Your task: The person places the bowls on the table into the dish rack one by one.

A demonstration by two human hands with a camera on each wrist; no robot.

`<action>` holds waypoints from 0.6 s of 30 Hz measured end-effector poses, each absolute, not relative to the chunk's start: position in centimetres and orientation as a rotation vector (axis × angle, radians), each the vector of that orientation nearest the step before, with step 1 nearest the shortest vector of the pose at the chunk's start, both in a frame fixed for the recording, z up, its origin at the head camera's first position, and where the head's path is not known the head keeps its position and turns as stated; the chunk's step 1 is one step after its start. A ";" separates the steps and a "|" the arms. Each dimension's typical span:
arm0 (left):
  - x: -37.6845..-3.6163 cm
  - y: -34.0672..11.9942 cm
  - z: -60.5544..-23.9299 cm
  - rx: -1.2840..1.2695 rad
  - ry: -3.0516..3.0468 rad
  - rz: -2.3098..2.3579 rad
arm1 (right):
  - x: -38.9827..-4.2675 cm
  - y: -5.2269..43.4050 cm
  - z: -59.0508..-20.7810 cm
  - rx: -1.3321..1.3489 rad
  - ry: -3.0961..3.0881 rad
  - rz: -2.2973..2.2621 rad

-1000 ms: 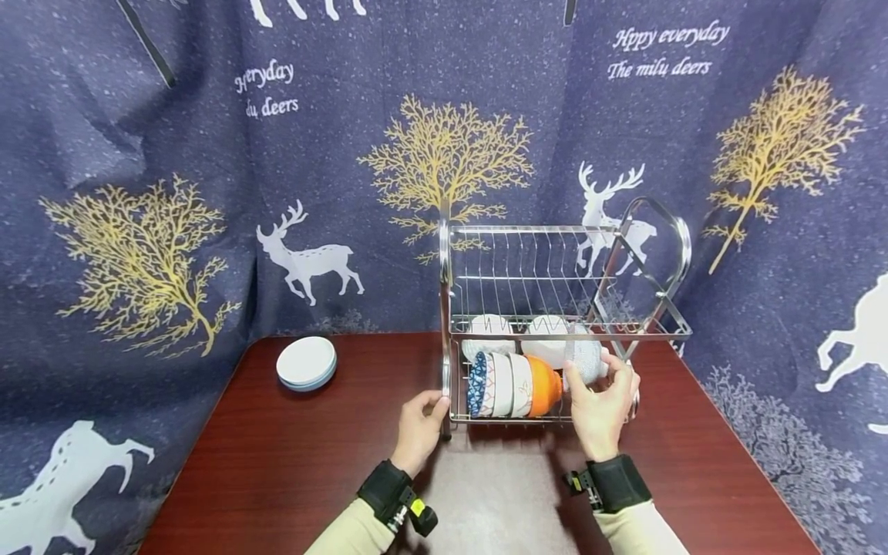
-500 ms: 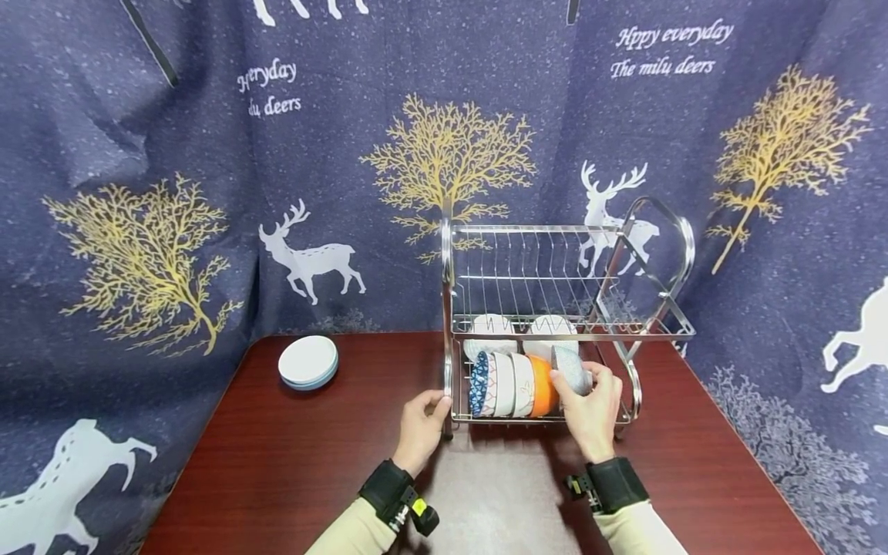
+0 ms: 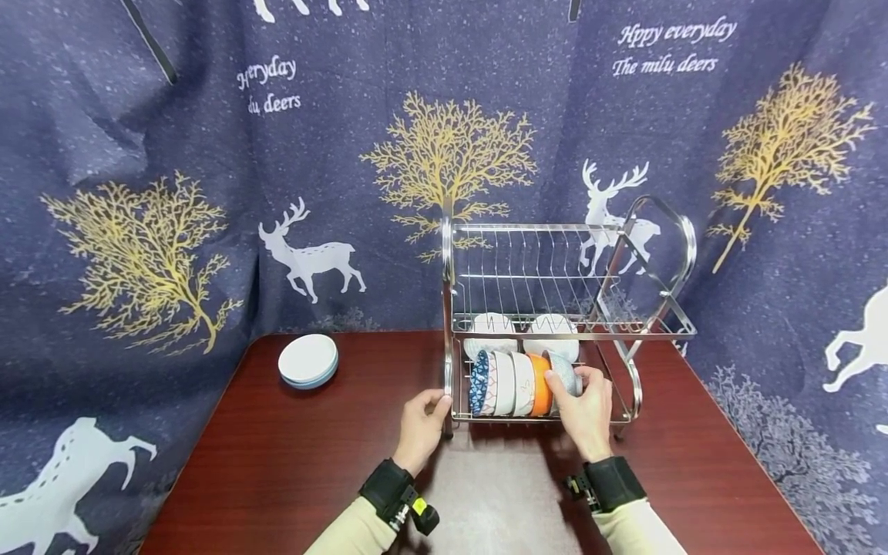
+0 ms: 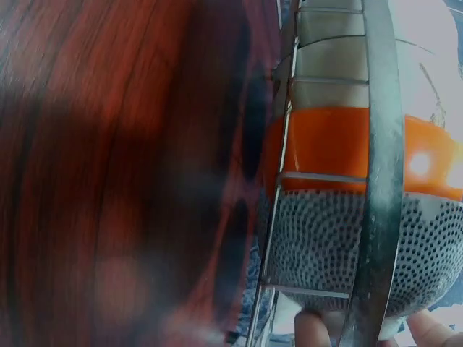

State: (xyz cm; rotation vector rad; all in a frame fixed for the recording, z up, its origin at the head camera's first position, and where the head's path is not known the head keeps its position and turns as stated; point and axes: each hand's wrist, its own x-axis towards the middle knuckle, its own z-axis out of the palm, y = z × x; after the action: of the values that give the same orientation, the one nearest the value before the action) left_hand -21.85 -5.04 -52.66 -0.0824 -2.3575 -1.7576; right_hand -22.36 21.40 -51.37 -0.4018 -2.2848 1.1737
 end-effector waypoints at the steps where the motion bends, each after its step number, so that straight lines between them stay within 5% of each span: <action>1: -21.9 -5.1 -52.7 -0.083 -2.356 -1.757 | -22.4 21.4 -51.4 -0.397 -2.298 1.166; 18: -21.8 -4.9 -52.8 -0.114 -2.297 -1.781 | -22.4 22.6 -51.4 -0.379 -2.431 1.150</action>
State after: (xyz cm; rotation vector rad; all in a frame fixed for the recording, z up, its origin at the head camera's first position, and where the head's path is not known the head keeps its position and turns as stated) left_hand -21.80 -4.94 -52.77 -0.1142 -2.2971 -1.7806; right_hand -22.40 22.57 -51.36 -0.3791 -2.4306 1.1497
